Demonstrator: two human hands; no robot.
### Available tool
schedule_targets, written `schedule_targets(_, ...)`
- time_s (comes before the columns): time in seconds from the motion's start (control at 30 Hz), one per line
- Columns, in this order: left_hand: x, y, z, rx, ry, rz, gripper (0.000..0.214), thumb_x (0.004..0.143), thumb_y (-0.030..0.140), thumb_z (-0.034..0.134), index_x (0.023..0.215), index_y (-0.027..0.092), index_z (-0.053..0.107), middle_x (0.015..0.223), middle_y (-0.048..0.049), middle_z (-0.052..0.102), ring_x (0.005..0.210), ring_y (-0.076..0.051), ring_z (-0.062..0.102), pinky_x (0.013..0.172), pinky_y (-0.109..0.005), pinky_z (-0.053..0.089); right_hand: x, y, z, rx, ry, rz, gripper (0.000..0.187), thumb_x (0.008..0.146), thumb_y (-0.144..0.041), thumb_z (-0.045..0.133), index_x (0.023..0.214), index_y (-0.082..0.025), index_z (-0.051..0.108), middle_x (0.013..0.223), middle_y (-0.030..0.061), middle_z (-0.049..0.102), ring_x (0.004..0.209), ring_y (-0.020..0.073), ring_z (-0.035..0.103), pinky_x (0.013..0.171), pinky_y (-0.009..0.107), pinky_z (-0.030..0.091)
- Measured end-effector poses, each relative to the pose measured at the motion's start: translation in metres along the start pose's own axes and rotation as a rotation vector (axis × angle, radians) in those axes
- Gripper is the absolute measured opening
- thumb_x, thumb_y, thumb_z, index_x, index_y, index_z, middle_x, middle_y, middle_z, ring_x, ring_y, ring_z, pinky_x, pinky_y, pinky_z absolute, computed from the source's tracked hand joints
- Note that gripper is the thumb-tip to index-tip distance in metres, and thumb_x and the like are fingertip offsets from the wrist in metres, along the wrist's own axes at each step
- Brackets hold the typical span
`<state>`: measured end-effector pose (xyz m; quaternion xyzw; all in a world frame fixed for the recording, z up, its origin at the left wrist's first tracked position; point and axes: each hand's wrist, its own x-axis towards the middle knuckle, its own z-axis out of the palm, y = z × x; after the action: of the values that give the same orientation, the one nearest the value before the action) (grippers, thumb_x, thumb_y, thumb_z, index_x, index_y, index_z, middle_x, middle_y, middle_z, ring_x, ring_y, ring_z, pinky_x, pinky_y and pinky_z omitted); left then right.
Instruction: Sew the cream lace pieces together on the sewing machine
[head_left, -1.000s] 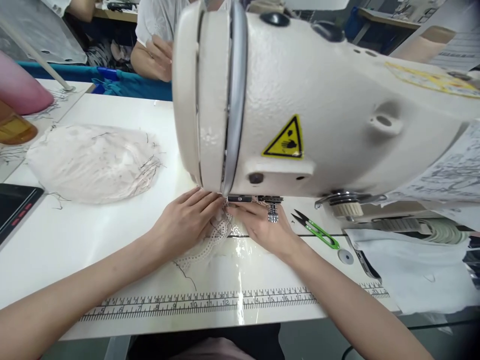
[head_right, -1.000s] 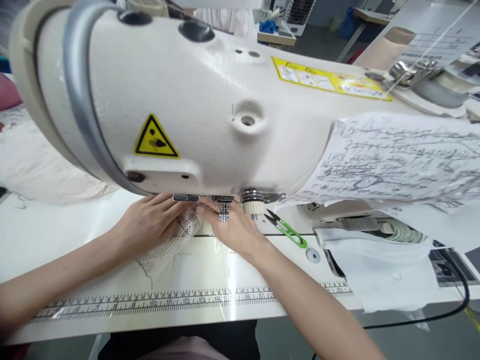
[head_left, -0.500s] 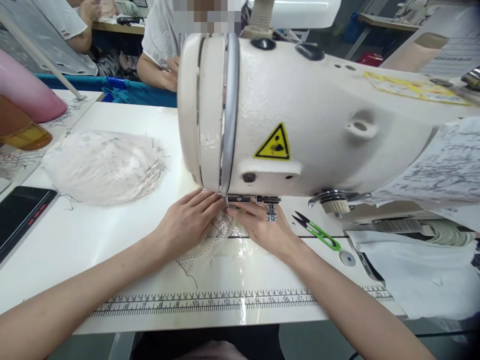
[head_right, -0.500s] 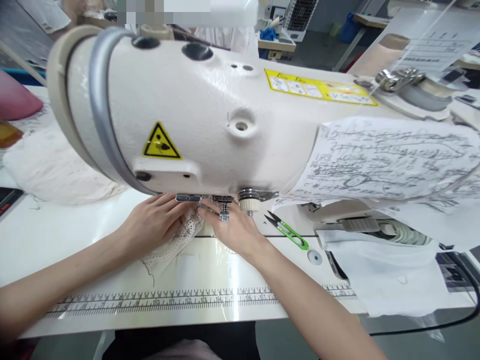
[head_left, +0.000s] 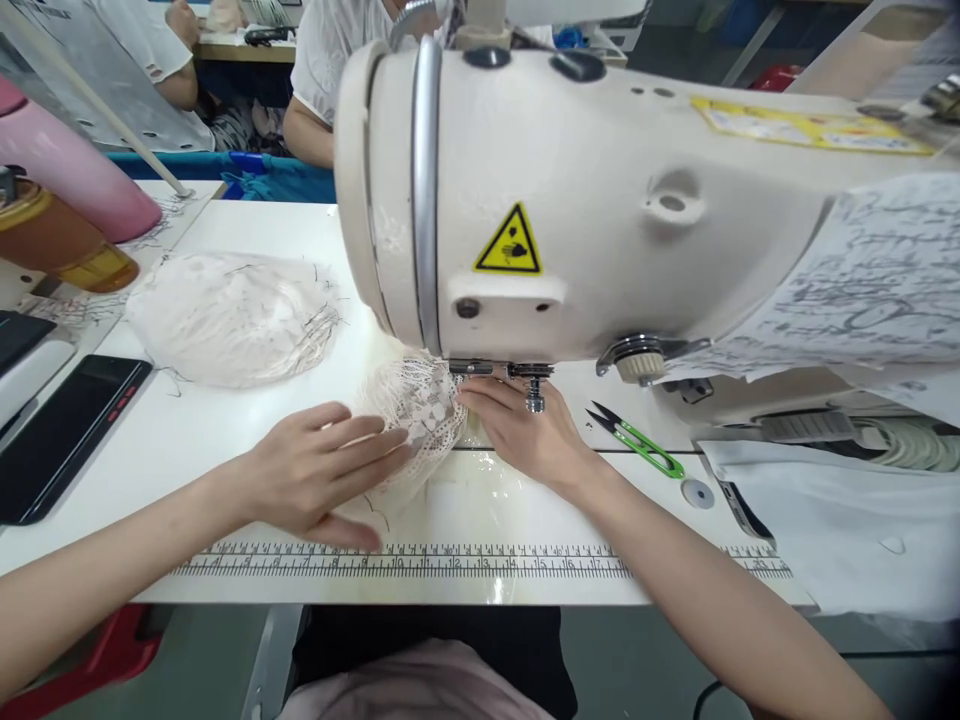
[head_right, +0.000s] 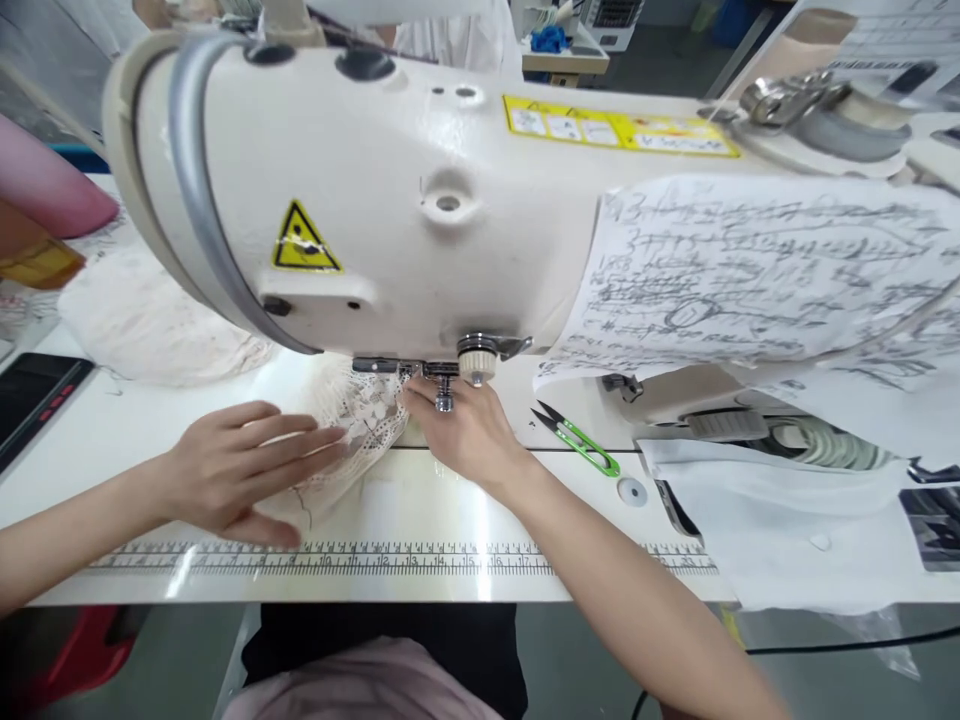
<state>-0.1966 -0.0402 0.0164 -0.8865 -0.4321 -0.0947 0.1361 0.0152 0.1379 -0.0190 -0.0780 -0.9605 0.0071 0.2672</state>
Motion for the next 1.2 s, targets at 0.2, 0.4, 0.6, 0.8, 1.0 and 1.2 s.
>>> schedule_targets(0.2,-0.016,0.031,-0.014,-0.027,0.014,-0.294,0.022,0.094,0.009,0.049,0.112,0.013,0.06,0.114,-0.0078,0.07,0.095,-0.017,0.068,0.065,-0.025,0.052,0.002,-0.003,0.002,0.138,-0.039,-0.053,0.035,0.08,-0.002,0.042,0.102,-0.018,0.065,0.11,0.0039,0.068,0.092,0.0154,0.061,0.07,0.03,0.039)
schedule_targets(0.4,0.026,0.004,-0.019,-0.039,-0.047,-0.365,0.019,0.096,0.025,0.048,0.104,0.011,0.058,0.092,-0.0099,0.069,0.07,-0.02,0.064,0.053,-0.03,0.045,0.002,-0.007,0.001,0.156,-0.018,-0.066,0.02,0.091,-0.012,0.05,0.099,-0.022,0.066,0.096,0.0006,0.071,0.095,0.0162,0.059,0.066,0.03,0.036)
schedule_targets(0.6,0.046,-0.019,0.015,0.087,-0.01,-0.21,0.028,0.084,-0.001,0.042,0.089,0.015,0.064,0.065,-0.0002,0.06,0.058,-0.016,0.054,0.059,-0.031,0.039,0.001,-0.006,0.003,0.168,0.017,-0.049,0.016,0.094,-0.016,0.053,0.101,-0.022,0.066,0.097,-0.0017,0.072,0.095,0.0137,0.062,0.074,0.03,0.042)
schedule_targets(0.8,0.043,-0.013,0.025,0.157,0.103,-0.233,0.028,0.086,0.001,0.042,0.08,0.016,0.066,0.069,0.0002,0.064,0.063,-0.016,0.058,0.069,-0.034,0.043,0.005,-0.012,0.001,0.091,0.018,-0.053,0.021,0.09,-0.007,0.052,0.098,-0.02,0.066,0.101,-0.0015,0.073,0.097,0.0128,0.063,0.082,0.029,0.046)
schedule_targets(1.0,0.037,-0.012,0.038,-0.006,0.04,-0.288,0.04,0.092,0.012,0.039,0.128,0.011,0.056,0.124,-0.0101,0.066,0.121,-0.024,0.057,0.103,-0.041,0.041,0.009,-0.015,-0.002,0.049,0.002,-0.059,0.026,0.088,-0.002,0.051,0.093,-0.022,0.066,0.092,-0.0046,0.074,0.094,0.0104,0.065,0.081,0.027,0.047)
schedule_targets(1.2,0.033,-0.016,0.042,-0.058,0.002,-0.279,0.045,0.087,0.011,0.042,0.131,0.009,0.055,0.129,-0.0114,0.063,0.128,-0.025,0.052,0.112,-0.043,0.037,0.008,-0.017,0.001,0.03,-0.015,-0.098,0.027,0.088,0.0,0.05,0.095,-0.02,0.066,0.093,-0.0029,0.074,0.097,0.0109,0.064,0.084,0.026,0.048)
